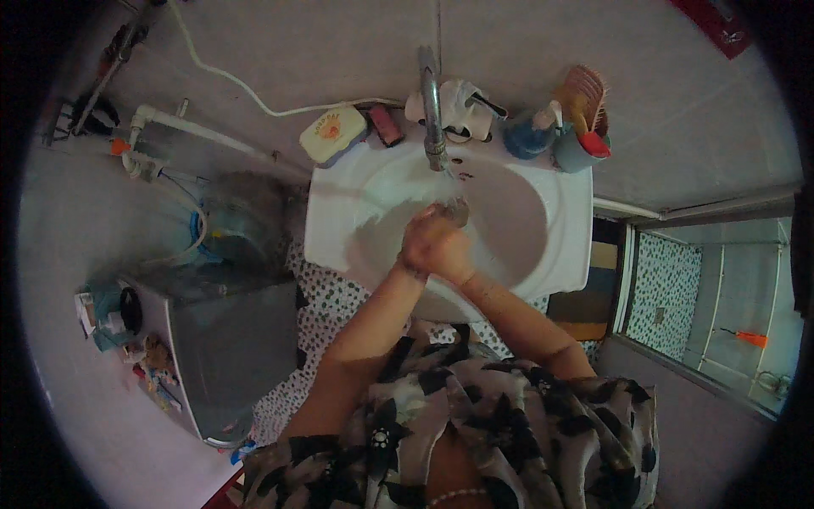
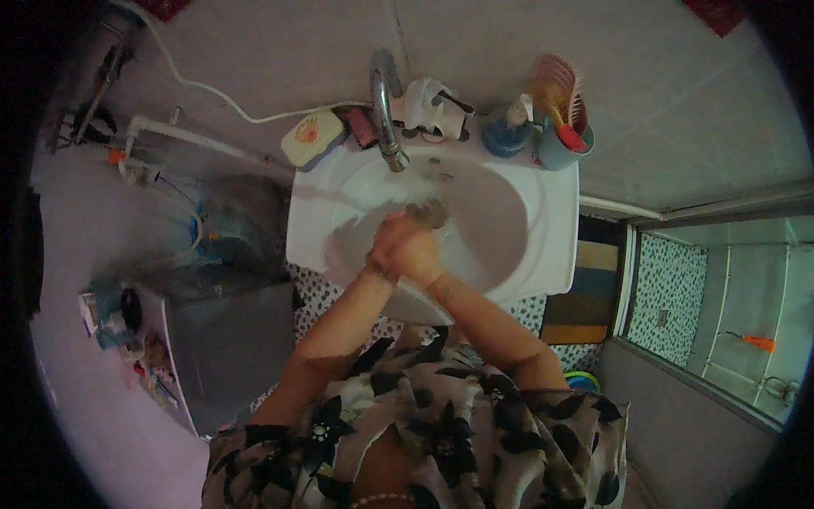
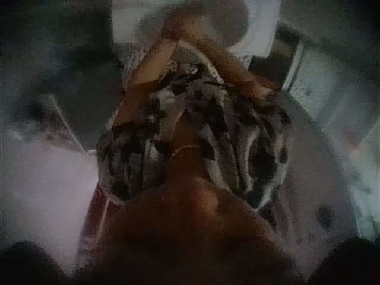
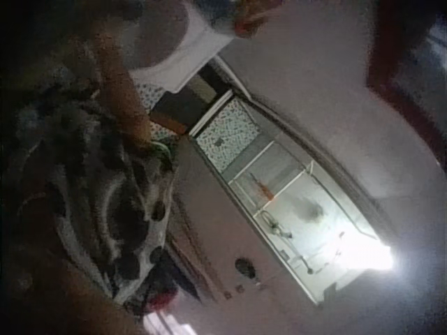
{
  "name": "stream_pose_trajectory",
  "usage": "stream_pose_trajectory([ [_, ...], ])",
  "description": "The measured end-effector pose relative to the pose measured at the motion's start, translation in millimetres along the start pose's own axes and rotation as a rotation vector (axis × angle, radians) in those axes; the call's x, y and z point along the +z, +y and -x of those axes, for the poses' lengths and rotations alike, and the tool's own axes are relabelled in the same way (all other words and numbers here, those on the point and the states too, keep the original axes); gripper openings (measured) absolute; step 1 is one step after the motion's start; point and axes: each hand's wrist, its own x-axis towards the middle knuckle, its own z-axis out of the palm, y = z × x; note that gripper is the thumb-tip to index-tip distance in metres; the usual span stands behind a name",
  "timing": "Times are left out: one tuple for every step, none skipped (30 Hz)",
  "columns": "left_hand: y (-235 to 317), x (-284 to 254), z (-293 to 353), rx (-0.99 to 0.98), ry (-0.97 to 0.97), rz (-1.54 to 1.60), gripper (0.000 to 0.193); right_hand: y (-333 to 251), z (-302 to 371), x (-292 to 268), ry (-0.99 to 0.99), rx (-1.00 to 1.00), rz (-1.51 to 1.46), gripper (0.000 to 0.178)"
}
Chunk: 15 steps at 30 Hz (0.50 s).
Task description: The person washes a cloth in a sink under running water and then wipes several steps of a staircase by hand.
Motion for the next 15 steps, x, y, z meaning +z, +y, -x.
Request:
stream_pose_trajectory([
  [-3.4,-0.5,-0.5,0.037,0.066,-0.058,0.054,22.9,-22.6,-10.3,-0.108,0.342,0.024,0.018],
  [-1.7,37.1,-1.7,-0.098,0.376,0.295,0.043,48.0,-40.6,-25.3,-0.200,0.701,0.065,0.021],
  [-1.3,48.5,-1.3,-0.108,0.375,0.289,0.043,51.6,-39.1,-26.6,-0.195,0.712,0.064,0.021],
  [-0.3,54.4,-1.1,-0.089,0.407,0.270,0.041,50.7,-40.4,-28.1,-0.099,0.668,0.037,0.024],
  [-0.4,56.8,-2.5,-0.073,0.438,0.250,0.039,49.7,-41.4,-30.4,-0.003,0.625,0.012,0.026],
  [7.6,45.8,-4.8,-0.099,0.365,0.136,0.042,36.3,-32.2,-25.5,-0.059,0.580,0.018,0.027],
  [7.7,27.7,-7.3,-0.094,0.372,0.146,0.042,9.2,-25.9,-21.7,0.023,0.456,-0.077,0.027],
  [5.0,6.2,-11.8,-0.045,-0.116,0.340,0.037,-11.6,-18.2,-17.1,0.025,0.296,-0.147,0.029],
  [4.4,-10.0,-17.1,0.011,-0.616,0.511,0.034,-14.3,-21.7,-16.8,0.025,0.285,-0.150,0.029],
  [3.2,-19.5,-21.1,-0.010,-0.381,0.351,0.041,-11.4,-27.3,-15.0,0.055,0.289,-0.044,0.029],
  [5.4,7.1,-14.1,-0.034,-0.384,0.353,0.041,-3.6,-27.1,-15.5,0.088,0.323,0.074,0.030],
  [5.1,36.8,-6.4,-0.091,-0.008,0.281,0.040,31.3,-38.6,-26.3,-0.062,0.710,-0.138,0.029],
  [6.1,61.6,-1.9,-0.124,0.361,0.194,0.040,47.5,-42.2,-34.3,-0.051,0.711,-0.138,0.029],
  [-0.2,63.7,-0.1,-0.023,0.326,0.078,0.041,54.8,-44.3,-36.4,-0.051,0.760,-0.156,0.029],
  [4.8,60.5,-0.6,-0.021,0.327,0.071,0.041,57.4,-45.1,-35.5,-0.050,0.810,-0.172,0.029],
])
